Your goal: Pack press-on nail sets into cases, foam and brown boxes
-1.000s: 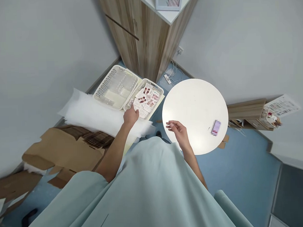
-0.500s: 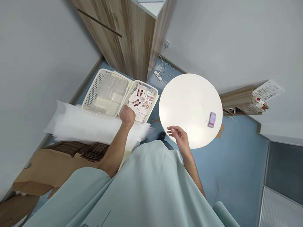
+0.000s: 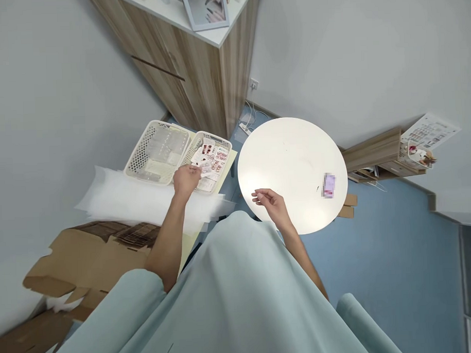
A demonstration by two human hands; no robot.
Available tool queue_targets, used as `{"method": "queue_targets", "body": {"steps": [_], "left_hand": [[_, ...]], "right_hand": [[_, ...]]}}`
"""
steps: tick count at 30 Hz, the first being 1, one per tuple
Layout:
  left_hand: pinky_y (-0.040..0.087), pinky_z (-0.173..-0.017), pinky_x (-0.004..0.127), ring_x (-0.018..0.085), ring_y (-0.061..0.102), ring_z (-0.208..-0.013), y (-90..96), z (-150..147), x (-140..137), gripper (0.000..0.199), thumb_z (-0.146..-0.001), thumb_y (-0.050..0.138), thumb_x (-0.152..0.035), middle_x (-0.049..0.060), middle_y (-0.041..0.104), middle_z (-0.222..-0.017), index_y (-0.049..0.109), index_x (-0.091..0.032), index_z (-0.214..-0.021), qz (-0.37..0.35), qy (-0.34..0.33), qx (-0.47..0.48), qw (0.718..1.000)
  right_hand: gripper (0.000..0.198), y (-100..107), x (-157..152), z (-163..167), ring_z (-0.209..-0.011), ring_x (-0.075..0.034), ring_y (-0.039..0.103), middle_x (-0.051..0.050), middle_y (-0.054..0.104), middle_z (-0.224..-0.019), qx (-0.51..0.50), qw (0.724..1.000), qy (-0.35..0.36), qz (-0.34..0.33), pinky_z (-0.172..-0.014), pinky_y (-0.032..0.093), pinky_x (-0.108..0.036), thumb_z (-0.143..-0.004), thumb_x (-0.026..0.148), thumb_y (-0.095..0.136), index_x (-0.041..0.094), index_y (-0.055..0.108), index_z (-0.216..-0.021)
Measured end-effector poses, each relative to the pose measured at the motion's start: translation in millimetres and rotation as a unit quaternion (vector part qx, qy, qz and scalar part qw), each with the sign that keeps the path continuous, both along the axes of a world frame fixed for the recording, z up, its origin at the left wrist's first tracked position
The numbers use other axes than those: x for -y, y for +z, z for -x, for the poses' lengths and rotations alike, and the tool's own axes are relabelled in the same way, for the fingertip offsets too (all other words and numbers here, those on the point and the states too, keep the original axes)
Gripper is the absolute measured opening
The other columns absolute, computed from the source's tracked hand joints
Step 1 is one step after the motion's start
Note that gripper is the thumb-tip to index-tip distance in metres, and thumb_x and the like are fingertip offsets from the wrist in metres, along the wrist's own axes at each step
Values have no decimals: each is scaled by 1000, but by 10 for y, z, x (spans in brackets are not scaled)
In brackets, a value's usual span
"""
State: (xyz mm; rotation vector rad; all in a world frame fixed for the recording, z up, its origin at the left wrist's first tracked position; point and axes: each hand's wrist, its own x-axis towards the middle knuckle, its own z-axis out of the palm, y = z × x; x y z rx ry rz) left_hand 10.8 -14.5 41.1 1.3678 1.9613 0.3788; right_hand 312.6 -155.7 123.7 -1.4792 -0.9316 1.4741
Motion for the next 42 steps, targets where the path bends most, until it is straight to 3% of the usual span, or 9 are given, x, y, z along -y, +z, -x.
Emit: {"method": "queue_targets", "body": {"steps": [5,10,17,20,23,25,29,34,42], "left_hand": [[33,-52,31,13,39,-53,557,-669,482,40,-82,78,-59,0,52,-65,71,-20,-89,10,19,317,948],[32,-49,29,12,38,-51,958,-1345,823,44,-78,87,-63,-2,49,-61,73,-22,-86,59,-37,368,927],[39,-52,30,15,49,-55,1105,-1798,955,45,-81,89,-63,-1,52,-61,73,-22,-88,68,-85,371,922],[51,-63,31,20,65,-70,1116,-1910,979,48,-80,92,-65,2,63,-70,76,-22,-93,58,-107,408,905],[61,-93,40,31,76,-110,1117,-2049,991,67,-78,96,-67,11,82,-107,80,-23,-126,67,-136,490,858],[56,-112,47,37,73,-130,1113,-2149,995,84,-79,97,-67,17,81,-130,74,-22,-146,96,-155,551,814],[49,-124,55,43,69,-142,1107,-2304,1003,86,-81,97,-64,23,79,-141,73,-19,-150,144,-164,609,762],[50,-126,55,40,68,-144,1115,-2361,1009,81,-81,99,-57,21,77,-146,73,-20,-148,118,-107,577,801],[53,-126,53,37,67,-145,1053,-2298,1087,86,-74,101,-52,18,72,-152,69,-20,-148,5,-69,487,871]], "right_hand": [[51,-27,15,-304,-84,-22,77,-5,83,-94,7,1000,-1,9,-88,65,-40,-83,71,88,25,84,-103],[52,20,99,-556,-81,-21,76,-4,80,-89,-17,1000,-18,0,-82,65,-38,-79,73,90,25,81,-97],[50,134,329,-868,-82,-21,73,-3,77,-85,-22,998,-50,-17,-81,62,-38,-83,74,86,26,72,-84],[50,192,406,-982,-80,-20,71,-3,75,-83,-54,996,-62,-20,-80,61,-36,-83,73,87,26,71,-82],[50,252,455,-1063,-76,-17,66,-1,72,-80,-117,991,-60,-9,-77,58,-33,-80,71,90,25,70,-80],[50,278,474,-1092,-74,-15,62,0,69,-79,-167,984,-54,9,-75,56,-31,-78,68,93,24,69,-78],[51,249,491,-1106,-72,-12,60,1,67,-79,-214,975,-55,30,-73,53,-28,-75,67,95,23,70,-78],[49,205,528,-1066,-77,-16,68,-2,74,-85,-24,989,-143,-3,-77,57,-32,-79,69,90,23,76,-88],[28,282,547,-696,-77,-19,69,-3,77,-90,240,943,-150,-176,-76,61,-36,-98,53,75,26,77,-93]]}}
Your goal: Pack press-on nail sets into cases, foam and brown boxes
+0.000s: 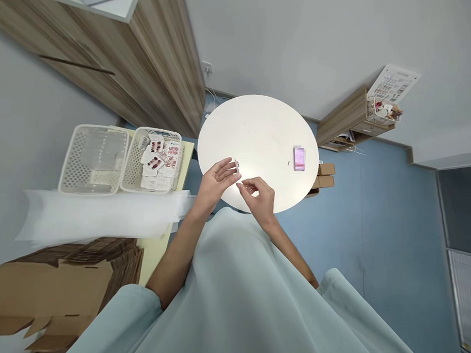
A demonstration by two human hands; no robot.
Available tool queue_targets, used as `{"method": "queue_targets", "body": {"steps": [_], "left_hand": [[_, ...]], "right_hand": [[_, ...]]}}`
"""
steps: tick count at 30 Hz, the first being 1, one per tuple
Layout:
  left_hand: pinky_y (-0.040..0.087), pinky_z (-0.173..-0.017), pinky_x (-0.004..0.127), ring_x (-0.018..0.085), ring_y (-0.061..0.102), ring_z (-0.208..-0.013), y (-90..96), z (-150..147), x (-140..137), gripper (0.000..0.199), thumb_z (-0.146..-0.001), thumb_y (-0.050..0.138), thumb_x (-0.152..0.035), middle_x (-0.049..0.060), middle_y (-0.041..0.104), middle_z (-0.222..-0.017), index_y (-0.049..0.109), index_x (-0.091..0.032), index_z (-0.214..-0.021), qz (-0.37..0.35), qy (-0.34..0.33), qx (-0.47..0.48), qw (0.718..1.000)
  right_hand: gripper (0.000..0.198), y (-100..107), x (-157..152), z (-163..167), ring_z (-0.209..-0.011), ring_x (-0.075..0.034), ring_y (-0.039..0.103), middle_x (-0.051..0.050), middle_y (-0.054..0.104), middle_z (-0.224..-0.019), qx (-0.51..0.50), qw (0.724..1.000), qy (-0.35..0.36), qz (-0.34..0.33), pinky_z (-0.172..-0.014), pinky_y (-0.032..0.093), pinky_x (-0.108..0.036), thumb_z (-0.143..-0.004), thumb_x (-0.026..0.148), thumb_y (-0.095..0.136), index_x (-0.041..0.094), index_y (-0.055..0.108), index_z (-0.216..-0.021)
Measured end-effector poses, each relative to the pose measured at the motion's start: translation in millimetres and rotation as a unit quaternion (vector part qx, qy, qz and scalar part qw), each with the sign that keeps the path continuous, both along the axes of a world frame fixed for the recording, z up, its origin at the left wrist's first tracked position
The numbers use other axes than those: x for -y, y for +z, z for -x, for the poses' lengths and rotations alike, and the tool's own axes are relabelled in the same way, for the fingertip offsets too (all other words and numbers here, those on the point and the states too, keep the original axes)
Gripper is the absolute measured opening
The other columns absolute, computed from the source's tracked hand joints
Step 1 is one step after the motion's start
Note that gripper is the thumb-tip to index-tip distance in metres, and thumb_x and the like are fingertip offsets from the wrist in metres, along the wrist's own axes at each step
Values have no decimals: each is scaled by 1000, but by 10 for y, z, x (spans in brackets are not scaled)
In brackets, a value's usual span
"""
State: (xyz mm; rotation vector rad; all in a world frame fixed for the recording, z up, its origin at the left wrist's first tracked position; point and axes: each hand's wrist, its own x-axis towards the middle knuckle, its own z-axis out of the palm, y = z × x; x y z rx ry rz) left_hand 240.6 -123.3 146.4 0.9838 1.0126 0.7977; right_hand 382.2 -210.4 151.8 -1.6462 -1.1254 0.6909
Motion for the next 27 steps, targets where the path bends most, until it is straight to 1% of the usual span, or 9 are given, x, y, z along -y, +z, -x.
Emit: {"method": "queue_targets", "body": {"steps": [3,5,9,12,15,18,21,24,27], "left_hand": [[55,-125,52,36,69,-141,-9,68,20,87,-73,101,-50,18,71,-153,68,-20,-147,-12,14,-9,1000],[56,-123,52,34,71,-138,-12,140,7,84,-75,99,-51,18,72,-151,69,-19,-146,-20,17,-10,1000],[62,-112,49,30,77,-122,-19,326,-80,72,-77,96,-55,14,81,-127,75,-19,-135,-35,45,-26,998],[65,-97,44,27,77,-102,-13,467,-166,67,-69,102,-53,10,81,-103,79,-17,-121,-24,50,-38,998],[65,-91,40,24,75,-95,11,584,-233,68,-62,106,-50,8,79,-100,81,-17,-117,-4,32,-23,999],[64,-92,39,24,76,-99,35,680,-279,70,-66,106,-51,8,79,-103,81,-19,-123,20,5,9,1000],[63,-100,41,27,77,-111,53,747,-312,73,-72,104,-52,9,81,-112,79,-23,-134,49,-47,64,996],[59,-110,45,33,74,-128,66,767,-327,79,-75,103,-54,12,82,-127,76,-25,-143,70,-107,126,984],[56,-116,50,38,72,-135,68,747,-322,81,-75,102,-59,16,82,-133,77,-23,-144,86,-149,168,971]], "right_hand": [[28,-7,-32,105,-76,-19,68,-4,77,-87,44,999,-8,-15,-75,60,-36,-104,48,65,27,75,-88],[27,11,-54,132,-77,-19,69,-4,77,-87,30,999,-15,-19,-76,60,-37,-103,47,66,26,75,-88],[29,75,-120,131,-77,-20,73,-3,77,-85,-110,993,-24,40,-78,62,-37,-95,54,78,25,76,-88],[38,103,-178,138,-71,-20,73,-2,74,-78,-197,976,-27,84,-74,62,-37,-86,61,85,24,75,-84],[43,127,-219,163,-70,-19,72,-1,73,-76,-236,967,-23,92,-72,61,-36,-80,64,91,24,75,-83],[43,157,-238,174,-69,-18,70,-1,72,-74,-267,958,-14,102,-72,59,-35,-76,63,94,24,76,-81],[41,165,-256,162,-69,-16,67,0,71,-74,-309,945,13,110,-71,57,-33,-77,60,95,23,77,-79],[43,124,-289,162,-68,-13,62,1,68,-73,-373,916,56,138,-68,54,-29,-75,60,96,23,75,-76],[47,48,-328,198,-66,-11,59,2,65,-72,-423,887,82,167,-65,52,-27,-71,61,99,22,72,-73]]}}
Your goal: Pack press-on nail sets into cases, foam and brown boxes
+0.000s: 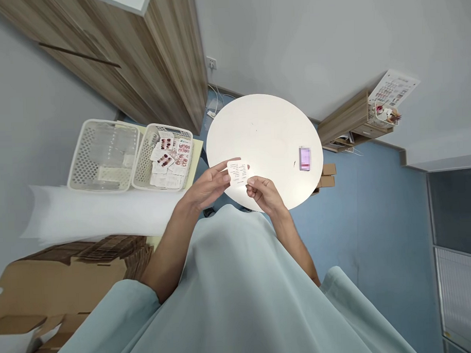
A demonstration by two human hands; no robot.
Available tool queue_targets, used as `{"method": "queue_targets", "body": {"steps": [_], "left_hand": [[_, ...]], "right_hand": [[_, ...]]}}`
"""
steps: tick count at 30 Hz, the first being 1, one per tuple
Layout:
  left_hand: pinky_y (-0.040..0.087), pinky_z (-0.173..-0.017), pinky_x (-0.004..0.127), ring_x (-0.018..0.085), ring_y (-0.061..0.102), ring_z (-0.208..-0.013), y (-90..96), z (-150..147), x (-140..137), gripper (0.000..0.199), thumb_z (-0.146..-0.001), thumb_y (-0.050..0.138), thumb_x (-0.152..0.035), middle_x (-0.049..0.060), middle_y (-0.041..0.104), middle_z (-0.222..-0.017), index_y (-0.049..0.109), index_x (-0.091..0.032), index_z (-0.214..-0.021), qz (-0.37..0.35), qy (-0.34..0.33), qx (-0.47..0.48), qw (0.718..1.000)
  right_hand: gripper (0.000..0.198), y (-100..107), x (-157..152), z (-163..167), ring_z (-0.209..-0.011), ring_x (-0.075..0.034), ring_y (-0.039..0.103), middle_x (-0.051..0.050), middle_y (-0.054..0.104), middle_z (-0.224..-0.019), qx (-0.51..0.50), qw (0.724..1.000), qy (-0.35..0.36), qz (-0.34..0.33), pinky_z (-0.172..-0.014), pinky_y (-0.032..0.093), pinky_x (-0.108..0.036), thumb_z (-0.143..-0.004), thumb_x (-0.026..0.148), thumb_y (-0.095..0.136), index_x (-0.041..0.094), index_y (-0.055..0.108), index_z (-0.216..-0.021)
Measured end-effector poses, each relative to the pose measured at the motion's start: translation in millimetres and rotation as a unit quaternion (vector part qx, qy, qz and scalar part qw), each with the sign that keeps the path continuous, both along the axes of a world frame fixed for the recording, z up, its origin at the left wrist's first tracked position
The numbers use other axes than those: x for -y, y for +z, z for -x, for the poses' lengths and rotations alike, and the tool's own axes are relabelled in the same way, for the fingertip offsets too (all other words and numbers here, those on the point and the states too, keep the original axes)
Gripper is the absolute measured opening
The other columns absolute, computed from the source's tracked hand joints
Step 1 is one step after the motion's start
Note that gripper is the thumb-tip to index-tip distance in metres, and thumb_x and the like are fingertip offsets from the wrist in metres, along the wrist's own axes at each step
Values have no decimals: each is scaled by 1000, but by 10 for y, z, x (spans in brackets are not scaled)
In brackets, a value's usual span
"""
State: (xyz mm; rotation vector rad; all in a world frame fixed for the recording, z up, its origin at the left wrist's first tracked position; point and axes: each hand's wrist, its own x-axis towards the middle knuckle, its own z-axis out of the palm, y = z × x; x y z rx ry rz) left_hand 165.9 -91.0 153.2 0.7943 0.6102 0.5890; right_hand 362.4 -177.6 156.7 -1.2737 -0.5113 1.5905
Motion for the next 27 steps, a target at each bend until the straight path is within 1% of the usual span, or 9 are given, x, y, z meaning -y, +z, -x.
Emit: {"method": "queue_targets", "body": {"steps": [4,8,10,13,17,19,21,23,27], "left_hand": [[54,-119,54,40,73,-135,-25,-37,21,77,-74,102,-59,20,83,-132,80,-21,-137,-3,-4,-6,1000],[56,-118,56,40,74,-134,-50,-60,55,79,-70,104,-56,20,83,-131,80,-20,-136,-34,40,-65,997],[56,-119,55,39,73,-136,-50,-72,78,80,-69,104,-54,20,82,-134,78,-20,-137,-52,80,-105,990],[55,-122,54,37,71,-138,-45,-96,113,85,-65,107,-50,19,80,-138,76,-19,-138,-64,123,-151,979],[55,-124,54,36,71,-138,-64,-143,150,90,-62,107,-50,19,77,-143,75,-18,-140,-71,138,-172,973],[55,-124,53,36,71,-137,-81,-161,165,90,-63,107,-52,18,76,-147,75,-19,-140,-82,143,-179,970],[57,-122,52,36,72,-136,-96,-163,176,86,-65,105,-55,18,76,-147,77,-19,-138,-91,142,-182,969],[58,-120,51,36,73,-133,-111,-147,180,79,-70,102,-58,17,78,-143,79,-19,-134,-96,143,-184,968],[64,-109,51,34,79,-115,-136,-84,158,71,-74,98,-64,15,84,-117,82,-17,-124,-104,170,-203,959]], "right_hand": [[52,-86,-29,55,-65,-11,60,2,66,-73,8,1000,13,11,-65,54,-27,-68,66,99,22,72,-74],[54,-78,4,96,-70,-16,70,-3,75,-79,136,991,-6,0,-71,59,-31,-73,72,94,22,77,-81],[52,-36,44,126,-75,-19,74,-4,79,-84,202,979,-25,-16,-75,62,-34,-77,72,91,22,79,-87],[46,30,107,199,-79,-20,75,-5,82,-91,276,959,-24,-58,-80,64,-36,-82,68,89,24,81,-91],[31,43,149,297,-81,-20,73,-4,81,-93,387,912,-28,-136,-81,63,-36,-96,56,80,26,81,-90],[29,22,154,312,-80,-20,72,-4,79,-91,425,892,-35,-152,-80,63,-37,-100,53,73,26,80,-89],[30,5,158,289,-80,-20,72,-4,79,-90,440,884,-48,-150,-81,63,-37,-101,52,71,26,80,-89],[32,2,162,226,-81,-20,73,-4,79,-91,423,894,-65,-133,-83,64,-38,-99,55,73,26,79,-89],[44,11,152,49,-76,-22,76,-3,78,-82,301,948,-79,-61,-77,65,-38,-87,68,83,24,78,-88]]}}
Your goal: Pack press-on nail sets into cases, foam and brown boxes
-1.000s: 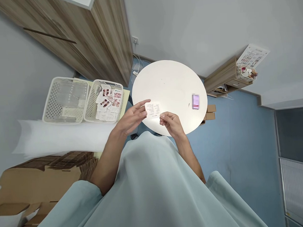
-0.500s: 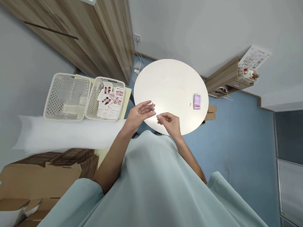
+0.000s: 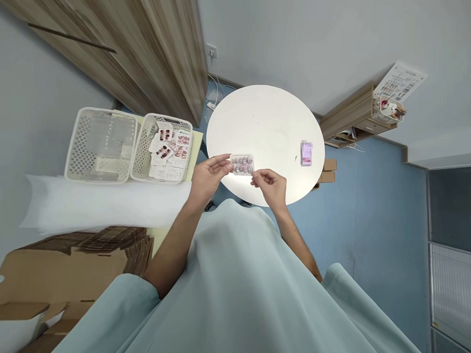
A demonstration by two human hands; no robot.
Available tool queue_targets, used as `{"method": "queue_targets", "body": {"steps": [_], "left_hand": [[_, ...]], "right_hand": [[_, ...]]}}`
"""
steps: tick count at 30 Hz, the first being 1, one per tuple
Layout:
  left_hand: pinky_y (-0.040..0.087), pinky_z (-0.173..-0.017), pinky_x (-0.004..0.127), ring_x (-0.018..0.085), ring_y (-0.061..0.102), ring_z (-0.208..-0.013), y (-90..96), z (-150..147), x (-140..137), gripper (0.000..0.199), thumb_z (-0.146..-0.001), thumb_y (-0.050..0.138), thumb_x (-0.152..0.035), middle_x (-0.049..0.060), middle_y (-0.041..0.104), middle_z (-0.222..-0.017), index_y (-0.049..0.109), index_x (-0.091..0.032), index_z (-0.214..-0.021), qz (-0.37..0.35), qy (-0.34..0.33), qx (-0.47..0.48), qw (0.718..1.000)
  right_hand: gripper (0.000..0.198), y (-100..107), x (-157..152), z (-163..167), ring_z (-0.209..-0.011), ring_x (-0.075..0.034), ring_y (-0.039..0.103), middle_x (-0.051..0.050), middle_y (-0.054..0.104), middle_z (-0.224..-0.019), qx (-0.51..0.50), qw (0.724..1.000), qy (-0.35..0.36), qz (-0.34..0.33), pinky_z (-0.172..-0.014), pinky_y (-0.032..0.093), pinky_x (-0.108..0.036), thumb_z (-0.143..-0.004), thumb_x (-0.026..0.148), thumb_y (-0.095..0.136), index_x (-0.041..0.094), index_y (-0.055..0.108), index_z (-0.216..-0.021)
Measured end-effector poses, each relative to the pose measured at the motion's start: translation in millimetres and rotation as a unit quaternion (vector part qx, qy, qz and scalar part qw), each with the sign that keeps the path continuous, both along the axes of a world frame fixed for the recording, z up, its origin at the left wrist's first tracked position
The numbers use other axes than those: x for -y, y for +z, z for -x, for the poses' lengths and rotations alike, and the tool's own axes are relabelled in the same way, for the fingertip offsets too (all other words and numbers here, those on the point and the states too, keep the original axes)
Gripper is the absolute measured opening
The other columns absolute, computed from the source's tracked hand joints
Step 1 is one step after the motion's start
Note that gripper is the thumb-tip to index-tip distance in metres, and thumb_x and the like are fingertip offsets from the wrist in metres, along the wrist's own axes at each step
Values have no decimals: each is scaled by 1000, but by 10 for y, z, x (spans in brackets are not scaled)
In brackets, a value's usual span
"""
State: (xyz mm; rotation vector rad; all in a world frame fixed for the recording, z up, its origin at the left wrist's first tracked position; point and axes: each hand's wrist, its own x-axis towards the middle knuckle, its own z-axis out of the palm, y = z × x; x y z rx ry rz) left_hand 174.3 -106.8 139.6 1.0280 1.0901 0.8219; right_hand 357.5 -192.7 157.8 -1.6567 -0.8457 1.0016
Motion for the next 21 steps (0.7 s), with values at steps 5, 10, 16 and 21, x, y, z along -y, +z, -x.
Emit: {"method": "queue_targets", "body": {"steps": [5,10,16,21], "left_hand": [[67,-98,51,30,80,-95,57,45,-45,66,-68,102,-63,12,82,-99,83,-16,-110,8,-17,-5,1000],[67,-96,49,30,78,-97,110,21,-47,60,-69,101,-63,10,81,-96,84,-19,-107,-20,-30,-8,999],[65,-98,46,29,77,-97,80,-7,-37,46,-80,92,-59,9,83,-100,85,-20,-102,-92,-28,-60,994],[62,-100,44,27,74,-101,172,-15,5,31,-90,84,-53,7,82,-101,87,-24,-99,-154,-55,-95,982]], "right_hand": [[56,-24,-14,-122,-72,-22,76,-2,75,-74,-80,997,10,19,-73,64,-39,-75,76,91,23,76,-84],[59,-70,3,-154,-76,-23,77,-3,75,-77,-85,996,20,18,-76,64,-39,-75,80,89,24,76,-85],[61,-63,8,-269,-81,-20,80,-4,82,-90,-124,990,59,30,-82,67,-37,-78,80,89,24,80,-102],[67,-4,-31,-308,-91,-23,84,-7,84,-102,-145,983,94,67,-91,71,-40,-81,88,82,23,83,-99]]}}
